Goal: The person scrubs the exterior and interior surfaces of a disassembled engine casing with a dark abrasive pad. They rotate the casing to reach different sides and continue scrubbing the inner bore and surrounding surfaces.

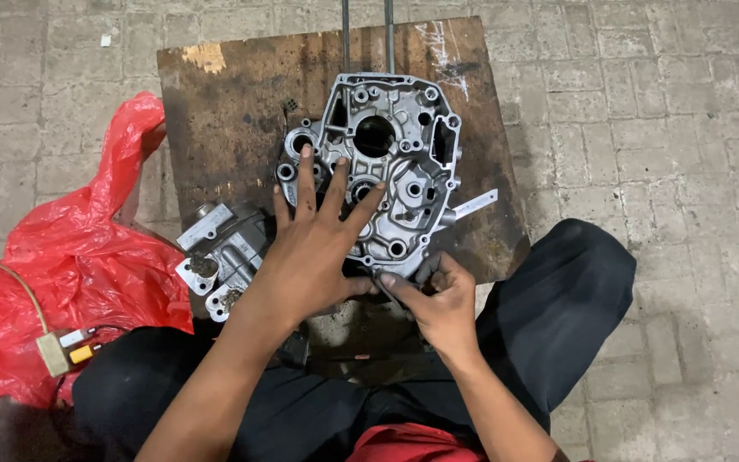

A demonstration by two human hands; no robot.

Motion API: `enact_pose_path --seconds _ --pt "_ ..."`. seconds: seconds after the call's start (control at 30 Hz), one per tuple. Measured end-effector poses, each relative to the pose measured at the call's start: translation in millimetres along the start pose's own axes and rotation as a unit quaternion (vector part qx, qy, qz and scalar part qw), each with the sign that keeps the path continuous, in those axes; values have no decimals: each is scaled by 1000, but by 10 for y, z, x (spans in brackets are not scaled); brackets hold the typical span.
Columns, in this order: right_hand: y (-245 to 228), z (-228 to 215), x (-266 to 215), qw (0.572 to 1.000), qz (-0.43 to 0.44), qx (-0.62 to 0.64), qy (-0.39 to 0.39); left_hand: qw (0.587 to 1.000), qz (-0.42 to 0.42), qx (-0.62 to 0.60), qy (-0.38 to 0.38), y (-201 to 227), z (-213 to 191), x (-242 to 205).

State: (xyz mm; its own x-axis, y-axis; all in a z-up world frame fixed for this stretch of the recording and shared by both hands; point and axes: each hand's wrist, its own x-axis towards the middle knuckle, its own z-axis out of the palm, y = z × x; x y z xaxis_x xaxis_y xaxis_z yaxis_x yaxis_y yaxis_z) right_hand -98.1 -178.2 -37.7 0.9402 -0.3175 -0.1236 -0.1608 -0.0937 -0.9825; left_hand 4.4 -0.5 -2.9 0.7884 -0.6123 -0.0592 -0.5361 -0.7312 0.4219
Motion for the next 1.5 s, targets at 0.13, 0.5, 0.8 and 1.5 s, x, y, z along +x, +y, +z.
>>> enact_pose_path --seconds 0.13,0.5,0.8,1.5 --pt "-29 -155 66 998 42 19 -46 999 -2 -53 -2 -16 -165 -47" --pt "-562 -385 275 979 -78 -142 -126 993 -54 -105 -12 -203 -253 23" --pt "-683 -41 1335 815 -416 -280 -290 989 -102 -107 -31 -240 -168 115" --pt "-734 320 1380 852 -317 -298 -292 992 -57 -104 34 -291 -110 113"
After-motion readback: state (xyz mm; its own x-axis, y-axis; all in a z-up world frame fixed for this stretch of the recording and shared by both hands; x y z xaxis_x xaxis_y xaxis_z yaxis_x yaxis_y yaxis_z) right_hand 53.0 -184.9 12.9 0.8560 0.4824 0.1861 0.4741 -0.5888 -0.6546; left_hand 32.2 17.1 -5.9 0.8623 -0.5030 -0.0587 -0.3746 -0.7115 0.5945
